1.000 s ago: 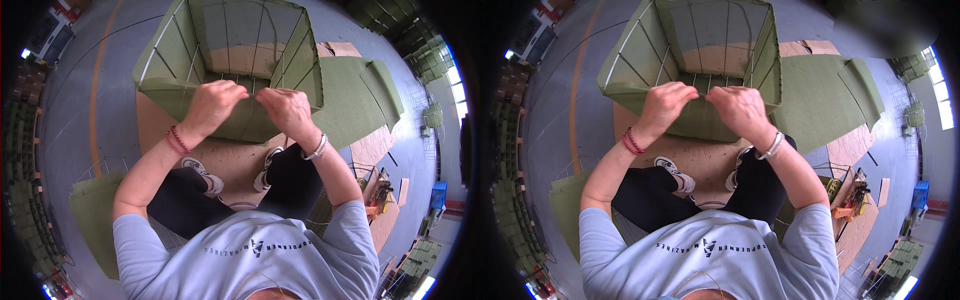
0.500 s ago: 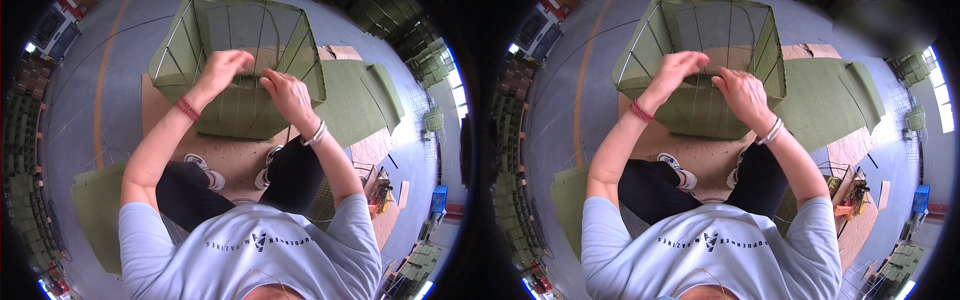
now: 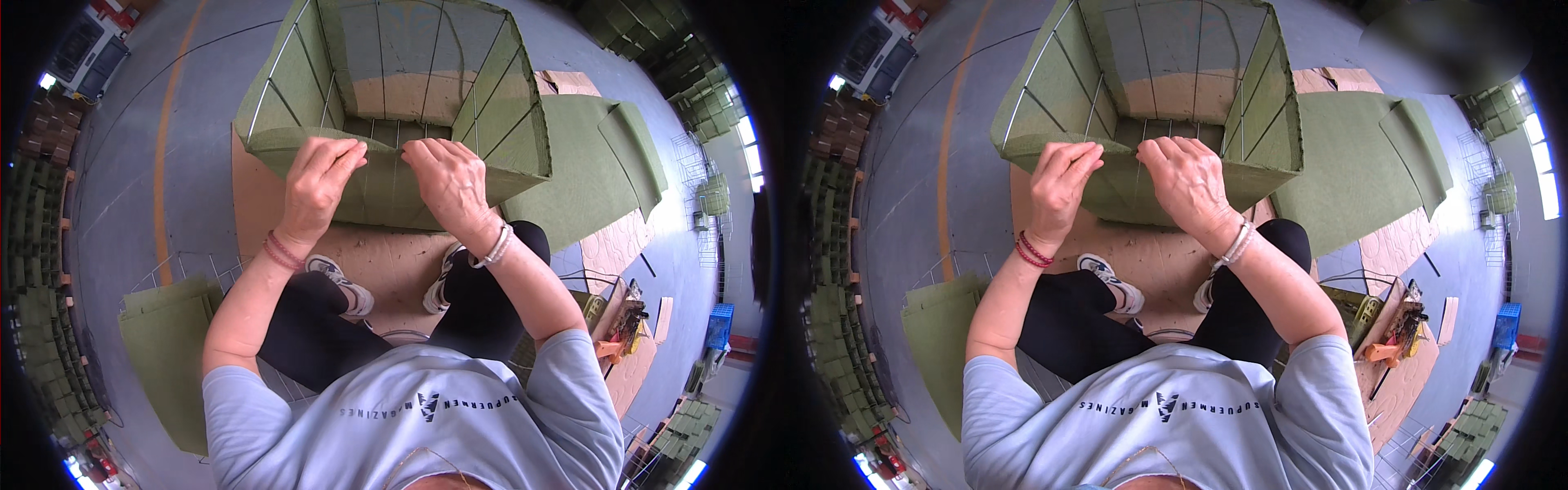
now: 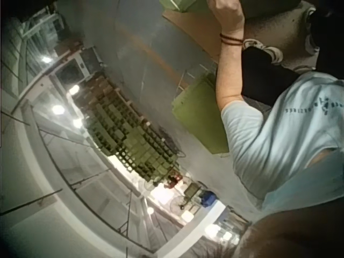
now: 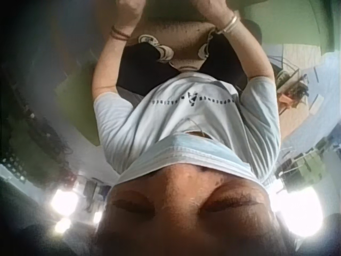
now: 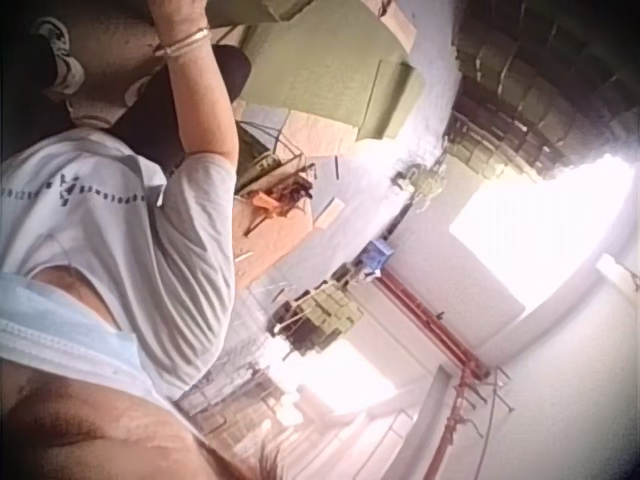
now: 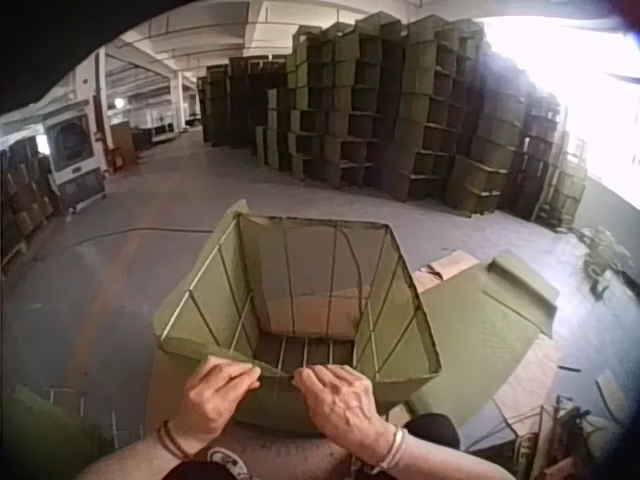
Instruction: Assembling a wire frame by attaching fabric panels using a hot glue gun.
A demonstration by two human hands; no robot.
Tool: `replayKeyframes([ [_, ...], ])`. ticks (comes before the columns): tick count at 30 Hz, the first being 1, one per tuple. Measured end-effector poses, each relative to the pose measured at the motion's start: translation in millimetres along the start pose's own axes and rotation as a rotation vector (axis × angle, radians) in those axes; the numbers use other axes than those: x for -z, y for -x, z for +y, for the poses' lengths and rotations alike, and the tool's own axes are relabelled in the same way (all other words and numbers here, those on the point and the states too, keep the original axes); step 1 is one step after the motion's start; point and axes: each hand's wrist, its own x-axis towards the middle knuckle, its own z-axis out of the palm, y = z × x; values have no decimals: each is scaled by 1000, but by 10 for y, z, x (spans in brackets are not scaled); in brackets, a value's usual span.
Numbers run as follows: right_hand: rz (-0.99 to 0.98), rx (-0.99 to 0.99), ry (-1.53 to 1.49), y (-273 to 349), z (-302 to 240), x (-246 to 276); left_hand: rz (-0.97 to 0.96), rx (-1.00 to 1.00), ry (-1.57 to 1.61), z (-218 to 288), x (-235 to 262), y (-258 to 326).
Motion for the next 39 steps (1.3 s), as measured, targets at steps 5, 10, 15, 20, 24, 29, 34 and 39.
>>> replayKeyframes([
  [5,-196,-172,-191,-106,6,180,-138,86,203,-107,66,-204],
  [10,-331,-206,-217,-202,78,240,-366,275,318,-91,201,-367],
  [15,-264,-92,-327,-226,64,119,-520,407,411,-142,218,-440],
  [20,-100,34,-208,-206,-136,-136,-575,400,460,-202,204,-443],
  [24,-167,-59,-233,-233,-142,-74,-292,236,352,27,148,-335],
  [29,-260,-57,-232,-306,-93,-47,-221,147,236,-6,51,-242],
  [34,-315,-74,-362,-223,75,241,-341,164,291,-101,98,-322],
  [39,-161,-81,-280,-69,79,134,-441,227,323,-55,124,-391],
])
